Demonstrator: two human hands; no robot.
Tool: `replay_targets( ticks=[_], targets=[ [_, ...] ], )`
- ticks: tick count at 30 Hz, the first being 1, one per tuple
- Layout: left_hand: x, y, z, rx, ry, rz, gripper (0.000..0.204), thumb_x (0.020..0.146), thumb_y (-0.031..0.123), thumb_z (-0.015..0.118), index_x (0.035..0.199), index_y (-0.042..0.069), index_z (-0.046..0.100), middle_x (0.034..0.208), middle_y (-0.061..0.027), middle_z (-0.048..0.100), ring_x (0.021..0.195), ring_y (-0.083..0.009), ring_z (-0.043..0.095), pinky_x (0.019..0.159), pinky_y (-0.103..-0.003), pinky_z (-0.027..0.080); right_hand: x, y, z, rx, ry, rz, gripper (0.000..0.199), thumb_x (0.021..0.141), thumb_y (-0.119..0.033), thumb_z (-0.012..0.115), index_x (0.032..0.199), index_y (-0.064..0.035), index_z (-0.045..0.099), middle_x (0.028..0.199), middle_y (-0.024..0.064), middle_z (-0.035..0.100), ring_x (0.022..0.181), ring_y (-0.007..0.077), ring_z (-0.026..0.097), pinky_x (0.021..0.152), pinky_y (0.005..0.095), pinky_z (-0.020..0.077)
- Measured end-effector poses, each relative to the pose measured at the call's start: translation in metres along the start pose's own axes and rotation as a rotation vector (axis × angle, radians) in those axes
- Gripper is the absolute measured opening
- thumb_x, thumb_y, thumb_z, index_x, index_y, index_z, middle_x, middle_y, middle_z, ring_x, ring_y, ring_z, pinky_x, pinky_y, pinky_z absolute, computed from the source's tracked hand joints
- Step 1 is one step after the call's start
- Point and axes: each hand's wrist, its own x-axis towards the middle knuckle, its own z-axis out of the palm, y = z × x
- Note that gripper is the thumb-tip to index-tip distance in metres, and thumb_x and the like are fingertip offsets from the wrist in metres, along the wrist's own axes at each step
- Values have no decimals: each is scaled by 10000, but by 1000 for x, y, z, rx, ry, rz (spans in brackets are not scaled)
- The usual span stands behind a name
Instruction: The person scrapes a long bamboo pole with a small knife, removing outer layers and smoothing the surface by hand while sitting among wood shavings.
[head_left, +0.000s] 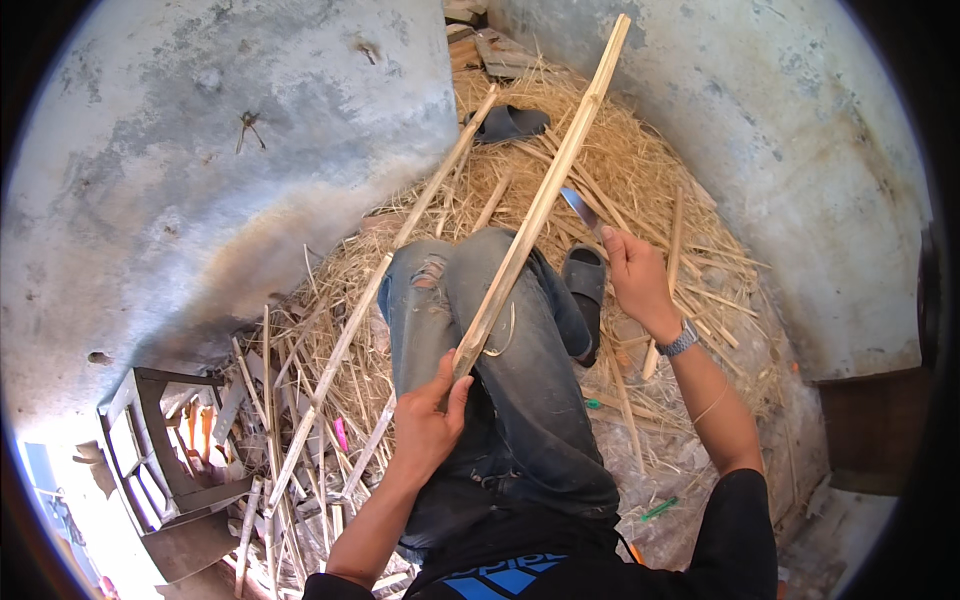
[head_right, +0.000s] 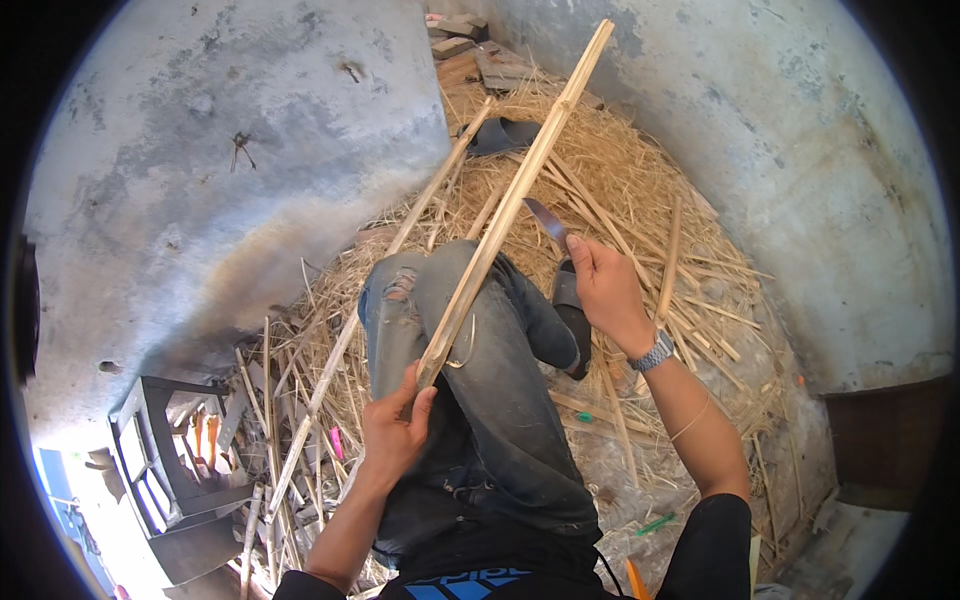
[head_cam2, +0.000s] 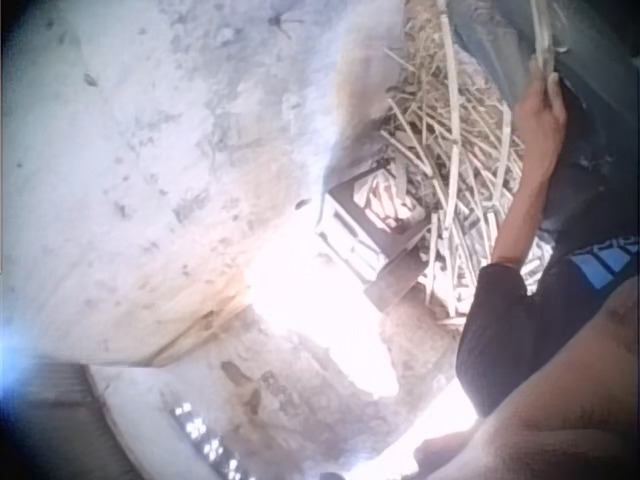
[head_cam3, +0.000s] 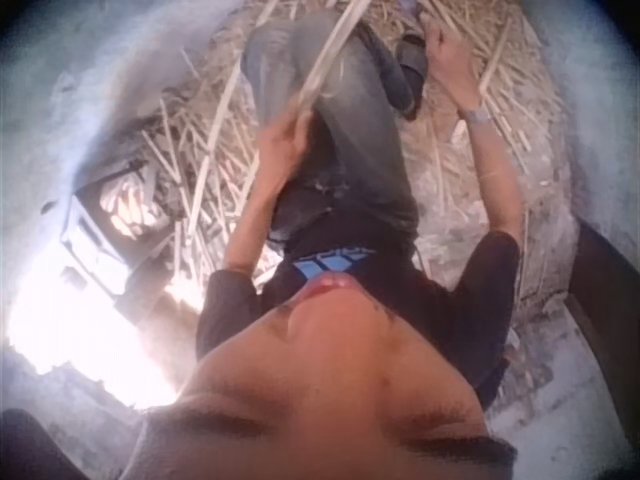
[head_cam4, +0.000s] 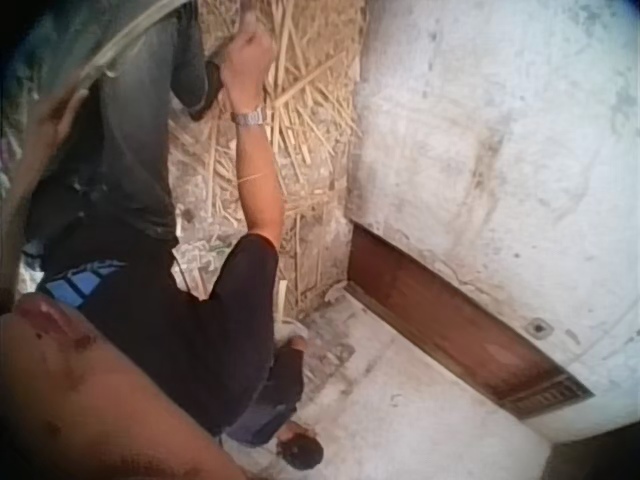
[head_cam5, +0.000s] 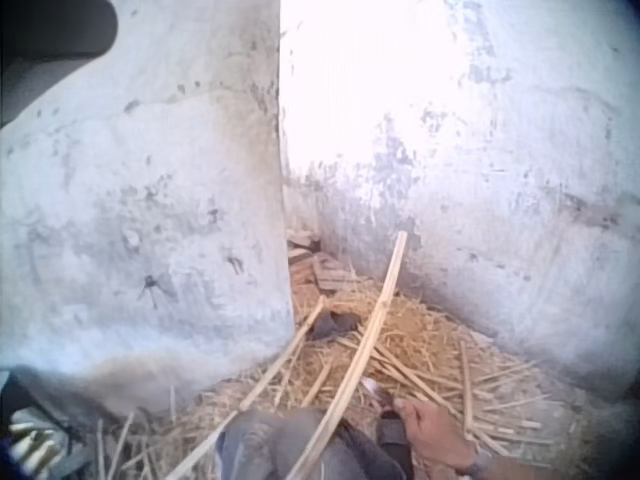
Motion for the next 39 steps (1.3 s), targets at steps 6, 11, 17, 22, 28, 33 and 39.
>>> replay_targets(
  ticks=[6, 11, 17, 22, 28, 33, 39],
  targets=[
    [-1, -1, 0, 59, -2, 5, 392, 950, 147, 757, 1308, -1, 699, 872, -233, 742, 664, -294, 745, 628, -339, 545, -8, -1, 12, -6, -81, -20, 496, 1115, -384, 497, 847, 25, 577, 605, 138, 437, 553, 217, 398, 552, 406, 363],
    [0, 0, -1, 64, 13, 13, 395, 946, 150, 761, 1305, -2, 701, 887, -227, 747, 668, -300, 743, 627, -344, 547, -12, 0, 10, 14, -148, -11, 511, 1116, -383, 488, 817, 23, 571, 605, 150, 449, 550, 247, 418, 556, 421, 364],
    [1, 5, -1, 18, 10, -6, 384, 948, 147, 760, 1303, 8, 707, 956, -230, 758, 725, -293, 767, 663, -344, 562, 3, 7, 2, 0, -166, -9, 521, 1116, -368, 483, 781, 22, 571, 600, 177, 496, 527, 276, 444, 549, 426, 369],
    [2, 2, 0, 12, -1, -25, 379, 950, 140, 757, 1301, 7, 707, 965, -228, 765, 764, -284, 779, 694, -340, 572, -2, 4, 14, 57, -114, -21, 507, 1115, -360, 487, 803, 23, 598, 597, 171, 505, 527, 269, 451, 548, 423, 384],
    [1, -1, 8, -25, 53, 47, 387, 965, 173, 744, 1310, 5, 693, 830, -255, 711, 641, -367, 710, 597, -390, 528, -45, -8, 38, 205, -275, -148, 463, 1103, -345, 511, 847, 15, 652, 674, 230, 602, 571, 339, 600, 585, 458, 450],
    [3, -3, 5, -37, 33, 18, 392, 961, 175, 751, 1308, 2, 695, 902, -247, 741, 730, -338, 753, 654, -366, 554, -41, -27, 27, 107, -244, -34, 438, 1095, -324, 528, 861, 20, 663, 690, 246, 597, 585, 382, 593, 583, 450, 457],
    [5, 4, 2, -16, 18, 2, 395, 962, 181, 752, 1313, 9, 697, 916, -241, 744, 758, -305, 766, 678, -347, 558, -4, -8, 8, 9, -62, -15, 450, 1096, -318, 532, 815, 18, 632, 634, 232, 559, 534, 377, 543, 547, 458, 426]
  ],
)
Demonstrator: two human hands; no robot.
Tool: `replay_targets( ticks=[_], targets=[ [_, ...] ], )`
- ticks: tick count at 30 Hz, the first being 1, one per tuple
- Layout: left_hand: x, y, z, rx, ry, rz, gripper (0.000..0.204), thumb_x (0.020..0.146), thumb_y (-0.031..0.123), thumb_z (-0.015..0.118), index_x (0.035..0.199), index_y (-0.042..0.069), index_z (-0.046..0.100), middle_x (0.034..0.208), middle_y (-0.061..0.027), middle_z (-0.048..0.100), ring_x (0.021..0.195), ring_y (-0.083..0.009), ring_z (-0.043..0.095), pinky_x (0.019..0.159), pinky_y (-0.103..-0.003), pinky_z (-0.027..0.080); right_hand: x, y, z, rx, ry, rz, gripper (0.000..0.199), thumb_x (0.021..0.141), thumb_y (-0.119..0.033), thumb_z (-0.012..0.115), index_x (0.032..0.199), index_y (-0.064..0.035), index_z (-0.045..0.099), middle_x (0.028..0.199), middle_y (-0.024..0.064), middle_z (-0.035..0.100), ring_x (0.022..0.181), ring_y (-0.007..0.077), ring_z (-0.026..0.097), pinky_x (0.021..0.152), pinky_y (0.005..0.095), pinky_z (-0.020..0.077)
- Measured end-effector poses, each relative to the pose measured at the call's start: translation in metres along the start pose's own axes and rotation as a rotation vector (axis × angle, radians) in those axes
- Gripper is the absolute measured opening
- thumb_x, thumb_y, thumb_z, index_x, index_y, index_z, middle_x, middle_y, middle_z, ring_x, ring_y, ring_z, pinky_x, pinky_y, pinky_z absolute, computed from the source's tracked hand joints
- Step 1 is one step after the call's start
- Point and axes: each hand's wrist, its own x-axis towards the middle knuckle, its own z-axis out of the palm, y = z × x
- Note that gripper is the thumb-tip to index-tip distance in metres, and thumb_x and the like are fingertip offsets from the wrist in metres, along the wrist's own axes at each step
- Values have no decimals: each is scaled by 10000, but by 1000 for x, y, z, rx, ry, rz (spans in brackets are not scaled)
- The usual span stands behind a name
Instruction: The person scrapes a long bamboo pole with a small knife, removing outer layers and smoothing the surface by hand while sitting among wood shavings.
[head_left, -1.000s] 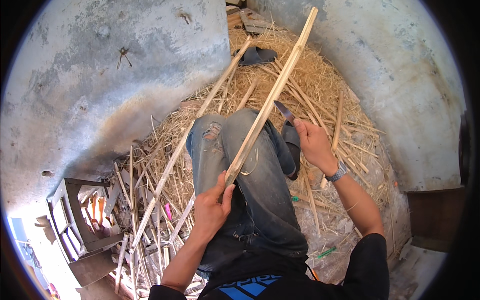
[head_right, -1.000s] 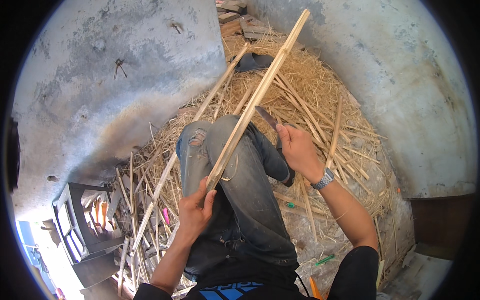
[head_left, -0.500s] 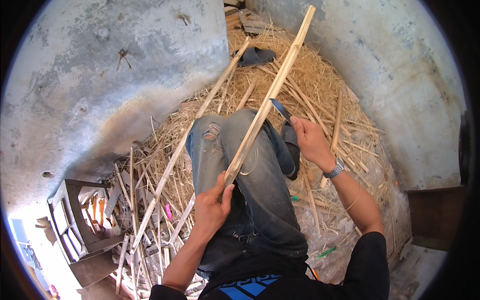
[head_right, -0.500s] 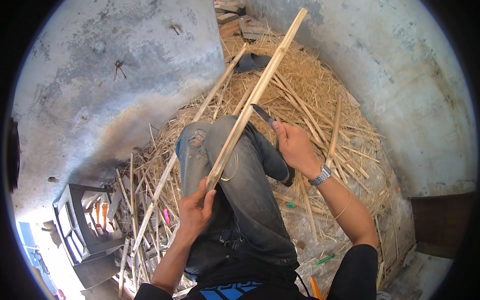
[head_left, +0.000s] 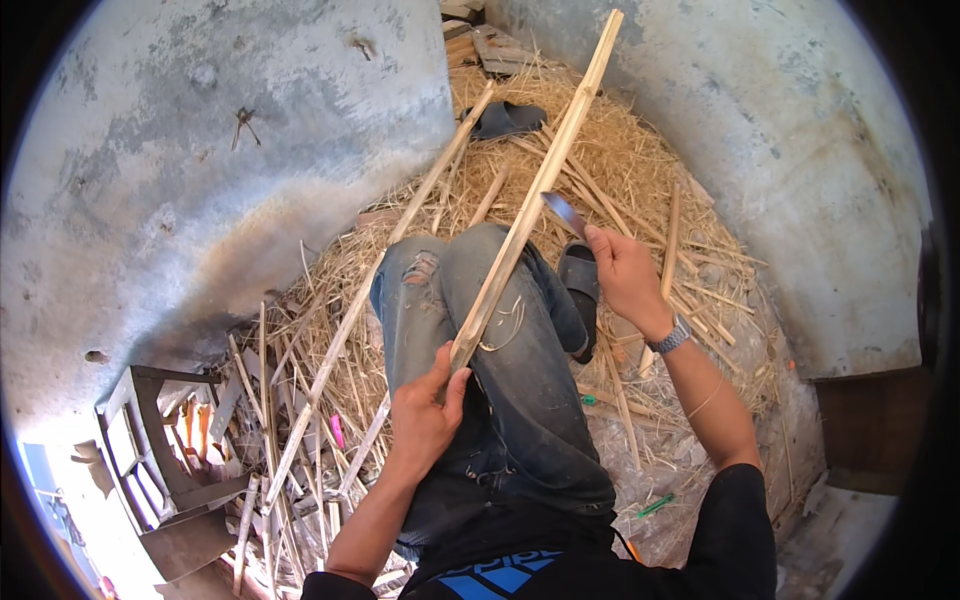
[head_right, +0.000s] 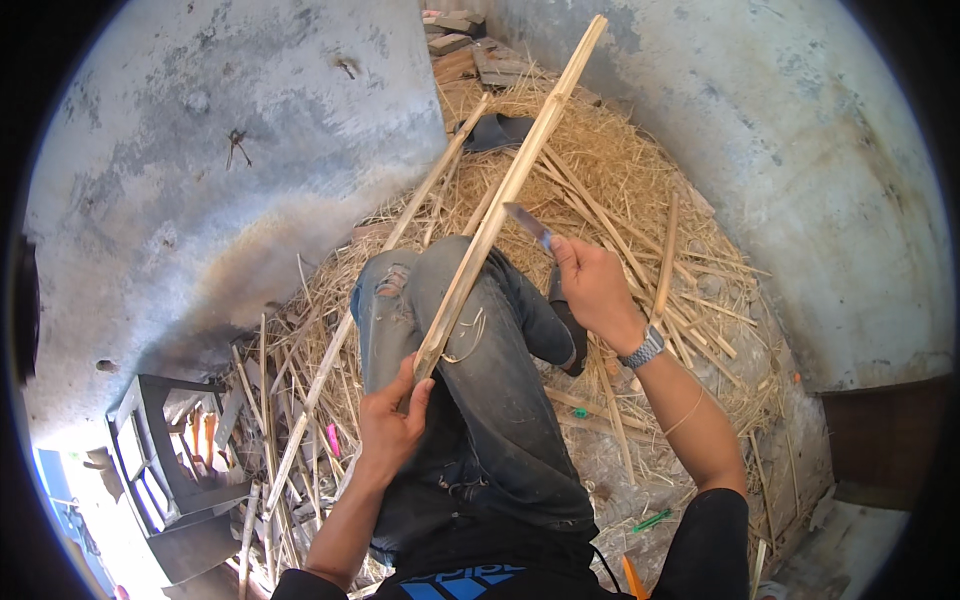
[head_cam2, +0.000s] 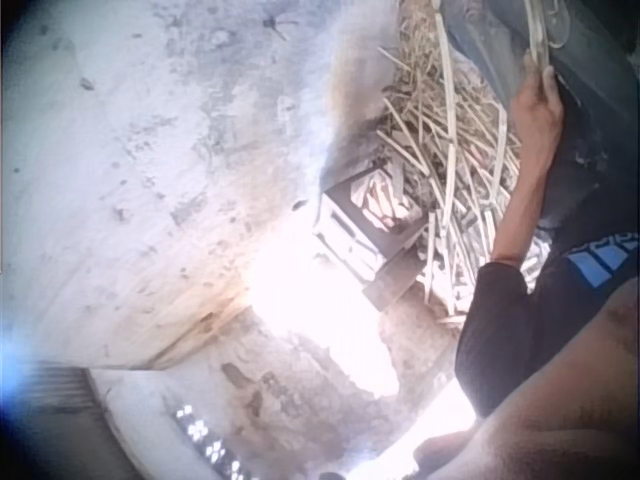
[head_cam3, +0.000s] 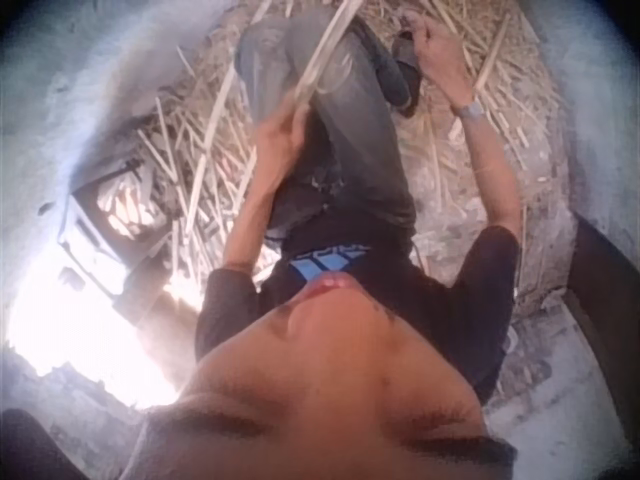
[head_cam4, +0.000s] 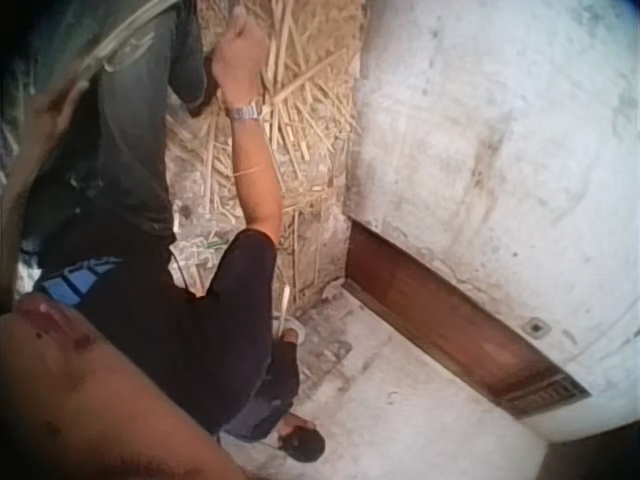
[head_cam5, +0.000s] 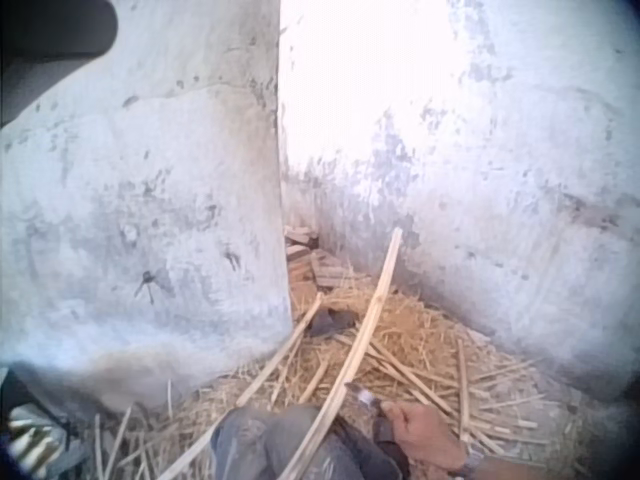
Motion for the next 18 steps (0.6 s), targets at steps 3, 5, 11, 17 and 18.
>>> replay_targets(
  ticks=[3, 5, 11, 17, 18],
  targets=[
    [-2, -2, 2, 4, 15, 19, 398, 964, 182, 744, 1317, 7, 690, 807, -263, 701, 654, -380, 713, 606, -401, 532, -13, -6, 8, 0, -89, -19, 464, 1099, -319, 526, 797, 22, 614, 628, 236, 555, 530, 389, 536, 542, 468, 417],
    [-2, 4, -2, 40, -12, -29, 401, 964, 187, 744, 1315, 3, 690, 795, -266, 697, 644, -383, 709, 600, -400, 531, -27, -11, 13, 11, -153, -9, 487, 1101, -329, 525, 779, 29, 596, 623, 247, 545, 535, 407, 530, 539, 476, 411],
    [-3, 2, 0, 28, -2, -49, 386, 960, 178, 754, 1290, -18, 703, 885, -247, 750, 751, -274, 783, 675, -335, 561, -43, -15, 11, 13, -209, 36, 510, 1105, -359, 510, 784, 27, 600, 625, 256, 538, 543, 426, 532, 543, 478, 419],
    [2, -6, 10, -54, 91, 131, 398, 967, 186, 737, 1298, -29, 688, 834, -277, 714, 708, -385, 741, 634, -389, 551, -70, -28, 27, 103, -405, -63, 505, 1099, -372, 520, 810, 32, 611, 646, 244, 555, 558, 420, 542, 558, 463, 439],
    [1, -5, 8, -56, 63, 73, 395, 966, 185, 737, 1298, -24, 690, 855, -279, 719, 730, -385, 747, 647, -389, 556, -67, -29, 26, 122, -343, -54, 496, 1097, -366, 526, 813, 30, 615, 642, 242, 554, 554, 409, 543, 557, 458, 439]
  ],
)
